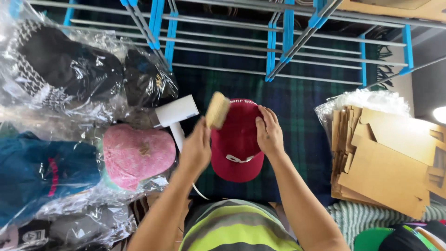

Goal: The person assembles a cardboard box by hand, places a baseball cap inside, closes the box, and then brushes another baseball cap with a handheld brush.

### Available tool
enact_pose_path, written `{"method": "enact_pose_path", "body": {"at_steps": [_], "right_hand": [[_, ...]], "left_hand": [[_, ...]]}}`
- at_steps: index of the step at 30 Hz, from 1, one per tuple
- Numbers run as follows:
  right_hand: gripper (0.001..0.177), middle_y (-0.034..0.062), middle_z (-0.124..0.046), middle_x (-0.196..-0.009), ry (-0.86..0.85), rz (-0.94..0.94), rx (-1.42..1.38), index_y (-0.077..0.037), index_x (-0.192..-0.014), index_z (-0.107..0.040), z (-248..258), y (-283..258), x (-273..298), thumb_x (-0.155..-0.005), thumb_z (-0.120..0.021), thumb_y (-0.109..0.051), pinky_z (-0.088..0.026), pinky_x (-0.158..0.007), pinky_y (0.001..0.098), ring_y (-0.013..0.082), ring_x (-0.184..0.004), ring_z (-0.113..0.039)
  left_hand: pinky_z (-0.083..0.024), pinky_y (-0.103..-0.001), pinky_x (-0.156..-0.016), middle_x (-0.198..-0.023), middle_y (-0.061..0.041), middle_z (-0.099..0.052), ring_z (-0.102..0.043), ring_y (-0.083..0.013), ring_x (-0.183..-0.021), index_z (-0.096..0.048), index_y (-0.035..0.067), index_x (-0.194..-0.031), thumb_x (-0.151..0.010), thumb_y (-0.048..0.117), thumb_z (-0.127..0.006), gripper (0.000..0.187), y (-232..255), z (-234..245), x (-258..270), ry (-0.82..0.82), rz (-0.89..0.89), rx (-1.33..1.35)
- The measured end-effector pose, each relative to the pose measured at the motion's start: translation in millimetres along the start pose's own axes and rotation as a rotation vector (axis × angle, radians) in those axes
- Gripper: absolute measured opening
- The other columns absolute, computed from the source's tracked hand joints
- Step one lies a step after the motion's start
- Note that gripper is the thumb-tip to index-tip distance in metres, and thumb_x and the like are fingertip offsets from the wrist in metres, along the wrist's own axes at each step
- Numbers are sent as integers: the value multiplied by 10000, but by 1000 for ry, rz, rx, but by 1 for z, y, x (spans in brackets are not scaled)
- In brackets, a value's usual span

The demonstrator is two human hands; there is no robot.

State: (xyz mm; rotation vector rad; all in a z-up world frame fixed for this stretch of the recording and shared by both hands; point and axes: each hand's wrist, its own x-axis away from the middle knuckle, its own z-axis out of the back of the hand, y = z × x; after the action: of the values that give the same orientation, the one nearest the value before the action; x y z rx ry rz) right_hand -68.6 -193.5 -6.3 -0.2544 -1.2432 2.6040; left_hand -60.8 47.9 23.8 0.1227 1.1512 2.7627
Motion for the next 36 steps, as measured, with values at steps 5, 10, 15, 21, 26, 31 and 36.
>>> {"method": "enact_pose_path", "body": {"at_steps": [5,10,15,21,26,31,36], "right_hand": [[520,131,-516,-1499,-63,-130,-81,-199,-1492,-541,3,7,0,-1046,-455,-454,-339,-1198,477,353,-1427,-444],[527,95,-544,-1492,-36,-228,-109,-260,-1479,-560,3,-2,3,-1025,-462,-508,-343,-1195,459,326,-1415,-465],[591,87,-559,-1485,-1,-311,-171,-293,-1483,-548,7,-13,16,-1004,-425,-615,-348,-1193,453,309,-1410,-471],[636,191,-342,-1618,78,-263,-244,-144,-1585,-381,-2,-18,57,-1053,-413,-492,-240,-1254,494,397,-1496,-308],[758,70,-276,-1672,-34,-310,-109,-180,-1599,-265,7,-12,48,-966,-321,-594,-194,-1238,454,244,-1556,-210],[604,190,-388,-1591,39,-92,-62,-73,-1580,-376,-1,5,49,-1085,-400,-418,-232,-1244,480,368,-1507,-294],[563,148,-430,-1577,17,-84,-39,-128,-1565,-408,-5,25,37,-1063,-455,-380,-269,-1246,469,318,-1503,-316]], "left_hand": [[-539,-578,-930,-1105,-317,-709,-668,-505,-1070,-543,96,-1418,-1068,345,-373,461,-56,-69,75,-125,499,147],[-573,-545,-861,-1103,-294,-716,-688,-479,-1044,-414,214,-1546,-1058,417,-326,536,-7,-33,90,-87,491,327],[-601,-497,-815,-1069,-268,-733,-723,-431,-995,-460,157,-1510,-1080,383,-304,510,-58,-69,96,-139,524,252],[-539,-551,-942,-1301,-317,-627,-626,-473,-1170,-385,113,-1557,-1075,324,-354,526,-33,-71,103,73,249,390],[-455,-405,-1067,-1534,-139,-498,-522,-315,-1379,-322,75,-1548,-1053,325,-362,556,-43,-70,119,56,108,373],[-564,-476,-833,-1156,-244,-707,-690,-401,-1015,-520,116,-1476,-1055,296,-453,462,-51,-57,81,182,165,77],[-556,-348,-571,-791,0,-686,-679,-227,-663,-629,320,-1379,-1007,394,-573,383,3,-21,3,333,-472,-239]]}}
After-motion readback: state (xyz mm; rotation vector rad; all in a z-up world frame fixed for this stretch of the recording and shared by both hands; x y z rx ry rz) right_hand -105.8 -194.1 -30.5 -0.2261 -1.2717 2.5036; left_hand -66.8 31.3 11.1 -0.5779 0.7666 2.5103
